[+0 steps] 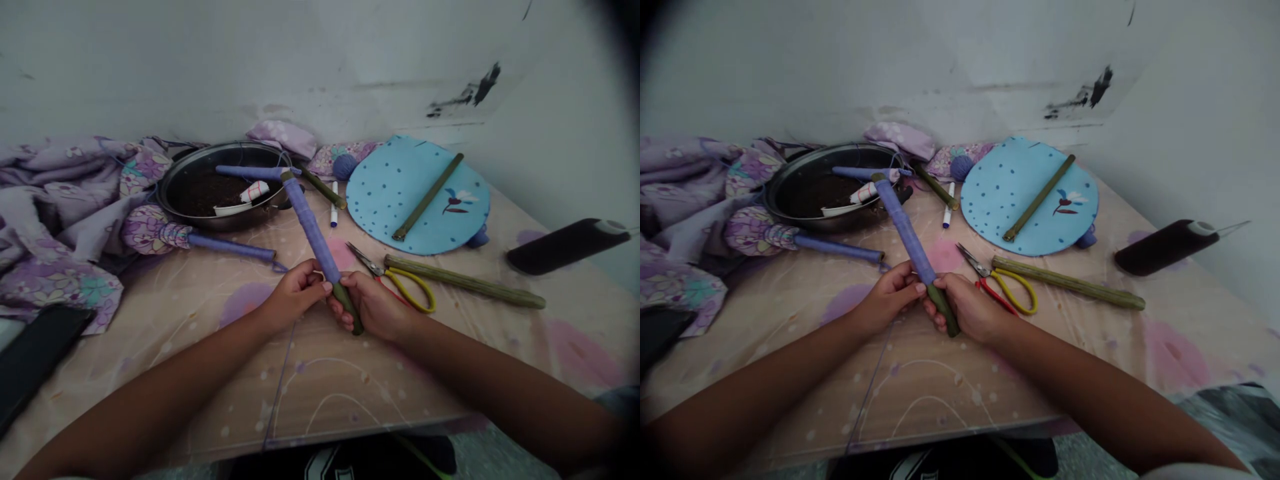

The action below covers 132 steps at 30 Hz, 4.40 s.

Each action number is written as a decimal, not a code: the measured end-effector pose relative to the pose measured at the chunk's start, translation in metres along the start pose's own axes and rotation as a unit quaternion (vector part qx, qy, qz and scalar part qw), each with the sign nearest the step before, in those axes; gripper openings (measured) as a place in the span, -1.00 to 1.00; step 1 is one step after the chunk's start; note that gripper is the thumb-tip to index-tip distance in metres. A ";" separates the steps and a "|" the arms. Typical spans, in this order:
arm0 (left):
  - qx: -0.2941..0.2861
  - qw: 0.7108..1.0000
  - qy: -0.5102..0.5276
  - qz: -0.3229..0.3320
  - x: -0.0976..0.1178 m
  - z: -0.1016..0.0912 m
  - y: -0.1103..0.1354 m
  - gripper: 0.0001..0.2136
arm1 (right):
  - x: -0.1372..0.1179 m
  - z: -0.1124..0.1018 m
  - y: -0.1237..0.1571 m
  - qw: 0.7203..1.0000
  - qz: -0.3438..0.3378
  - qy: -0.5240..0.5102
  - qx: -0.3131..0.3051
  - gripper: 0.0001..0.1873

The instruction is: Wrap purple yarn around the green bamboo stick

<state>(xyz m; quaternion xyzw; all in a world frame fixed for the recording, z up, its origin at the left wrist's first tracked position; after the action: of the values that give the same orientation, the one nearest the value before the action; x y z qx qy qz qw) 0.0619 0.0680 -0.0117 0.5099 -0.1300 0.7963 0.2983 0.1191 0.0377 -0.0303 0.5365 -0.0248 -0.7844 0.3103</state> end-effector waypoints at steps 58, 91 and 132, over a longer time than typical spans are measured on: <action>-0.023 0.999 0.005 0.036 0.004 0.007 -0.001 -0.78 | -0.006 -0.016 0.005 0.993 -0.009 -0.003 0.120 -0.88; 0.001 0.999 -0.021 0.024 0.003 -0.002 -0.001 -0.74 | -0.010 -0.008 0.006 0.994 -0.042 0.071 0.069 -0.87; -0.031 0.999 0.023 0.025 0.006 0.007 -0.002 -0.79 | -0.007 -0.014 0.005 0.991 -0.033 0.050 0.121 -0.88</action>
<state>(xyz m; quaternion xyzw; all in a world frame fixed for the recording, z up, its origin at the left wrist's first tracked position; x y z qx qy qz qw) 0.0666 0.0675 -0.0034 0.4783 -0.1605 0.8108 0.2968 0.1348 0.0414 -0.0286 0.6092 -0.0865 -0.7577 0.2177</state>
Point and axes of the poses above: each hand's wrist, its own y-axis away from the middle knuckle, its own z-axis out of the palm, x = y × z, the point moved 9 cm from there along -y, towards the middle knuckle, and after that the axes turned 12 degrees about y, right-handed, at the moved point
